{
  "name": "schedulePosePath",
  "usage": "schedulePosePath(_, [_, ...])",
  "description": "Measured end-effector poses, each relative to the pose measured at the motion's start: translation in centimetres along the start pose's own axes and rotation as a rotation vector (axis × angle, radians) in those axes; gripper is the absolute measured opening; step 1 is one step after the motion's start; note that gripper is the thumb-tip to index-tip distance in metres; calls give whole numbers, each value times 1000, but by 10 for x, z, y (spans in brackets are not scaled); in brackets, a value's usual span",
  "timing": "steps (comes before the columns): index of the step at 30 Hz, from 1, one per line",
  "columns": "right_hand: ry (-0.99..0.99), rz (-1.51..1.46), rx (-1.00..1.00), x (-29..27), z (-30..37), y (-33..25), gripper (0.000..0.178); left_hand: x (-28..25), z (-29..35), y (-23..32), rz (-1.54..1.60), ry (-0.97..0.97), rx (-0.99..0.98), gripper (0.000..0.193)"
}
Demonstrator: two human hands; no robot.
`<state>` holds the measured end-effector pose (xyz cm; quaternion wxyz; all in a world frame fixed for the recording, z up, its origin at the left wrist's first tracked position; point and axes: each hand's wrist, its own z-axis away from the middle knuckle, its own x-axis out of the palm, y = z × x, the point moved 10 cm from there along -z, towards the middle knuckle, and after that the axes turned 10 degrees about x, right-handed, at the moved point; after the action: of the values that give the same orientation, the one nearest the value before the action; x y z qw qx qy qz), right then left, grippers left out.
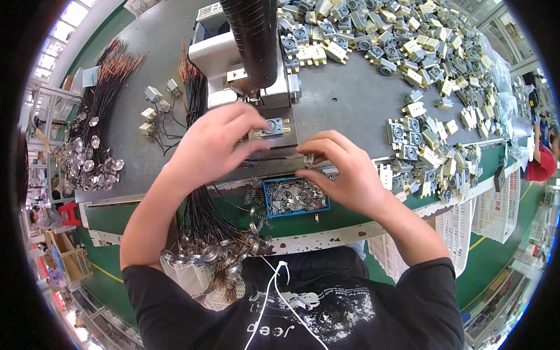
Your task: Assemble electronic components using a jig and a powered screwdriver on an assembly line.
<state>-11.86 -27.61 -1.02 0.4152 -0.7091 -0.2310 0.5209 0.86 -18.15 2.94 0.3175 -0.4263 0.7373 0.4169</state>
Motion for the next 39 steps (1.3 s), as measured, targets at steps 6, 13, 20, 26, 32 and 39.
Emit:
schedulePosePath(6, [135, 45, -7, -4, -12, -8, 30, 9, 27, 2, 165, -174, -105, 29])
schedulePosePath(13, [178, -911, 123, 24, -34, -9, 27, 1, 37, -3, 205, 54, -123, 16])
schedulePosePath(20, [-181, -509, 349, 29, -41, -4, 27, -14, 33, 13, -191, -80, -17, 19])
schedulePosePath(26, [-406, -383, 434, 43, -33, -6, 31, -1, 40, 18, -233, -128, 50, 27])
schedulePosePath(32, [-270, -341, 318, 35, -21, -7, 37, 1, 30, 23, -119, -58, 14, 24])
schedulePosePath(39, [-377, -294, 350, 46, -28, -4, 34, -2, 24, 25, -175, -2, 27, 25])
